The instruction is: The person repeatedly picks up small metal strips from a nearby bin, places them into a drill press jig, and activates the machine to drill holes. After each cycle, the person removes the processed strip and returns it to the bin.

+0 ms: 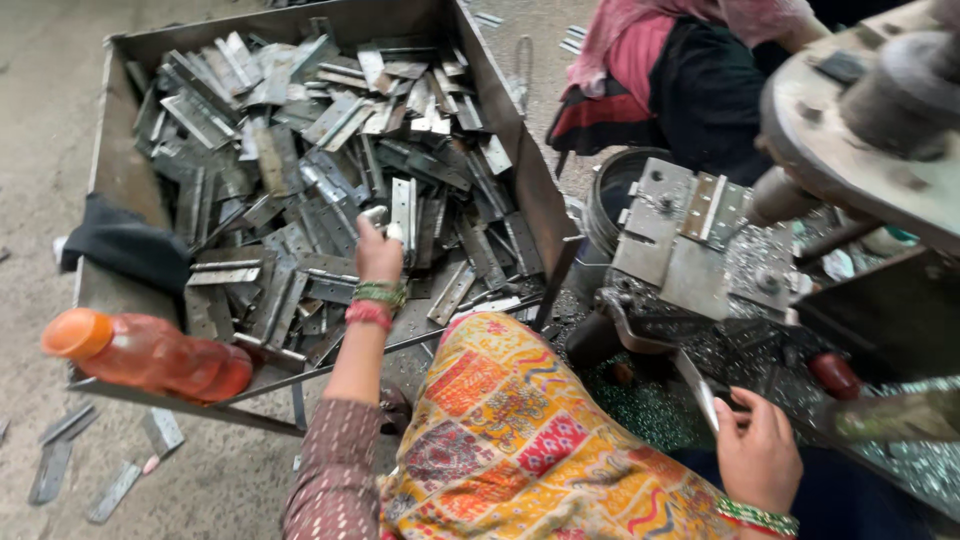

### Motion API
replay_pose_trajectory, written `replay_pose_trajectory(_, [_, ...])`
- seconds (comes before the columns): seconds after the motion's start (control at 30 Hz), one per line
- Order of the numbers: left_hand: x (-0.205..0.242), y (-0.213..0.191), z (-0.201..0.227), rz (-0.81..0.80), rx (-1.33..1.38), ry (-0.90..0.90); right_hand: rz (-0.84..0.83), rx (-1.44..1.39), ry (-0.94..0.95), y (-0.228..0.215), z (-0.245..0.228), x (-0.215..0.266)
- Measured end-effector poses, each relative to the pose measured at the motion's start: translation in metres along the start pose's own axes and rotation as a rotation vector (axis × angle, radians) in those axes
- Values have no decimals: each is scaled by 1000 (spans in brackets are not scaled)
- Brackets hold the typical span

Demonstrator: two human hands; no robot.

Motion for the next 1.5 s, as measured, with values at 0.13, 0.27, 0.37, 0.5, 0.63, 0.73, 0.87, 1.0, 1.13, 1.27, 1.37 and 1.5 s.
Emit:
replay_pose_trajectory(0.13, [68, 20, 84, -408, 857, 136, -9, -40, -2, -3, -5, -2])
replay_pose_trajectory(0.27, [150, 63, 169, -798, 1014, 28, 17, -109, -23, -8, -12, -1])
replay_pose_trajectory(0.37, [209, 119, 216, -948, 977, -35, 15, -124, -20, -9, -14, -2])
replay_pose_trajectory(0.5, [264, 186, 239, -945, 649, -69, 44, -129, -54, -13, -18, -1])
replay_pose_trajectory(0.63, [282, 138, 282, -413, 139, 541, 42, -156, -35, -11, -16, -2])
replay_pose_trajectory(0.73, [321, 123, 317, -206, -253, 929, 32, -142, -22, -8, -14, -4])
replay_pose_trajectory(0.87, [341, 141, 342, -156, -424, 1091, 97, -119, -133, -14, -22, -2])
replay_pose_trajectory(1.0, [335, 159, 347, -260, -448, 1057, 60, -86, -89, -2, -10, -2])
replay_pose_trajectory(1.13, [331, 155, 350, -152, -432, 1098, -291, 140, 48, 67, 24, 20])
replay_pose_trajectory(1.27, [316, 158, 344, -206, -380, 1066, -463, 92, 179, 109, 59, 36])
replay_pose_trajectory(1.37, [318, 167, 340, -250, -418, 1080, -475, 39, 200, 109, 64, 35])
replay_pose_trajectory(1.5, [316, 183, 338, -239, -508, 1112, -582, 84, 233, 93, 52, 5])
Point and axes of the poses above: each hand's wrist, its own x-axis away from the middle knuckle, its own y-axis out of the palm, z = x × y, the point moved 10 cm from there along -x, towards the middle knuckle, and after that the axes turned 6 degrees about -x, right-handed, at the moved point
